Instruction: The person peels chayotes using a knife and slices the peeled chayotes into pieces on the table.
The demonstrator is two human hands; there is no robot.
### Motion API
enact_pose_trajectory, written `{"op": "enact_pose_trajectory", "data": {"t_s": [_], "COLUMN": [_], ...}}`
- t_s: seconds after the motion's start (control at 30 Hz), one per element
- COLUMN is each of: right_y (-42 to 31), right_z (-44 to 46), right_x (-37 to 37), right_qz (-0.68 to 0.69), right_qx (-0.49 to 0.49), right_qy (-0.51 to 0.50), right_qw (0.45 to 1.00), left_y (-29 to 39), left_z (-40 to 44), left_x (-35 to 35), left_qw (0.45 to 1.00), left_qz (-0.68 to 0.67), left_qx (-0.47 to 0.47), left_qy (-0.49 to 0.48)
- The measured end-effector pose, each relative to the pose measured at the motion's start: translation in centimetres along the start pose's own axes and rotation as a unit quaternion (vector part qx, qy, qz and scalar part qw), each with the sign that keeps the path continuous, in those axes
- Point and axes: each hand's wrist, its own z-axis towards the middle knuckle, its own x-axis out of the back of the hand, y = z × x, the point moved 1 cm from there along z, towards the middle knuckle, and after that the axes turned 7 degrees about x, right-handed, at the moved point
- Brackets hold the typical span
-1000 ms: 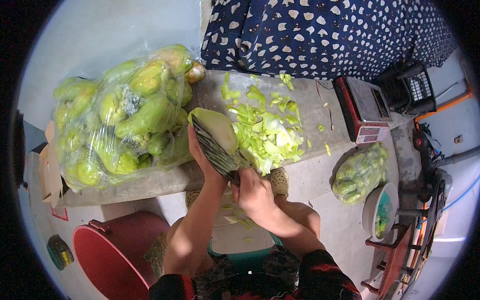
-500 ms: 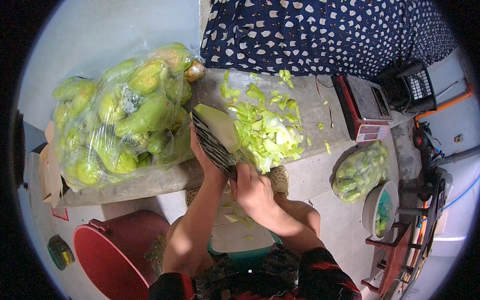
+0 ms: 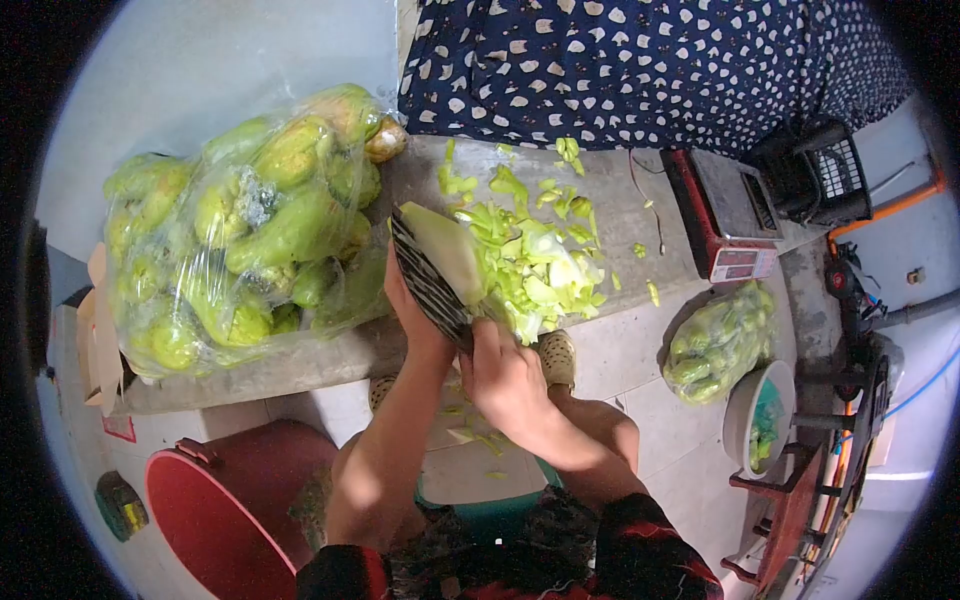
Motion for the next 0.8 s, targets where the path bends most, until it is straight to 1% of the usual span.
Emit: {"op": "enact_pose_trajectory", "data": {"t_s": [0.03,0.1,0.13,0.23,0.3,0.33,0.4,0.43,0.47,0.53,0.57,0.63,0.67,0.73,0.77,0.8], "right_y": [0.0,0.0,0.0,0.5,1.0,0.8,0.5,0.5,0.6,0.6,0.5,0.5,0.5,0.5,0.6,0.7], "right_z": [0.1,0.3,0.3,0.4,0.4,0.5,0.6,0.6,0.5,0.4,0.4,0.4,0.5,0.6,0.7,0.8], "right_x": [0.1,0.3,0.3,0.2,0.0,0.1,0.0,0.0,-0.2,-0.2,-0.3,-0.4,-0.5,-0.4,-0.3,-0.2], "right_qz": [0.0,0.013,0.014,0.038,0.063,0.063,0.049,0.05,0.047,0.045,0.039,0.032,0.029,0.027,0.055,0.082], "right_qx": [0.001,0.015,0.015,0.028,0.036,0.037,0.042,0.042,0.035,0.028,0.026,0.023,0.041,0.059,0.05,0.041], "right_qy": [-0.001,0.0,0.001,0.008,0.029,0.029,0.045,0.045,0.031,0.017,0.017,0.018,0.035,0.052,0.057,0.063], "right_qw": [1.0,1.0,1.0,0.999,0.997,0.997,0.997,0.997,0.998,0.998,0.999,0.999,0.998,0.997,0.996,0.994], "left_y": [-0.2,0.0,0.5,1.6,1.7,1.9,2.2,1.6,0.7,1.3,1.7,1.6,0.3,0.5,0.5,0.8], "left_z": [0.2,0.6,0.4,-0.1,0.3,0.1,-0.4,-0.3,-0.1,0.1,0.1,0.3,0.5,0.6,0.6,0.6], "left_x": [0.4,0.8,0.6,0.3,0.5,0.4,0.0,0.2,0.6,0.3,-0.1,0.0,0.8,1.0,1.0,0.9], "left_qw": [1.0,0.999,0.999,0.998,0.993,0.993,0.997,0.997,0.994,0.983,0.993,0.997,0.992,0.981,0.995,0.994], "left_qz": [0.0,-0.009,-0.008,0.051,-0.01,-0.01,0.019,0.019,0.097,0.175,0.099,0.022,0.094,0.166,0.061,-0.045], "left_qx": [0.0,0.018,0.018,0.042,0.016,0.015,0.055,0.055,0.003,-0.049,-0.05,-0.049,-0.062,-0.074,-0.008,0.058], "left_qy": [0.002,-0.041,-0.042,0.003,-0.118,-0.118,-0.055,-0.056,-0.039,-0.024,-0.035,-0.048,-0.055,-0.062,-0.074,-0.085]}}
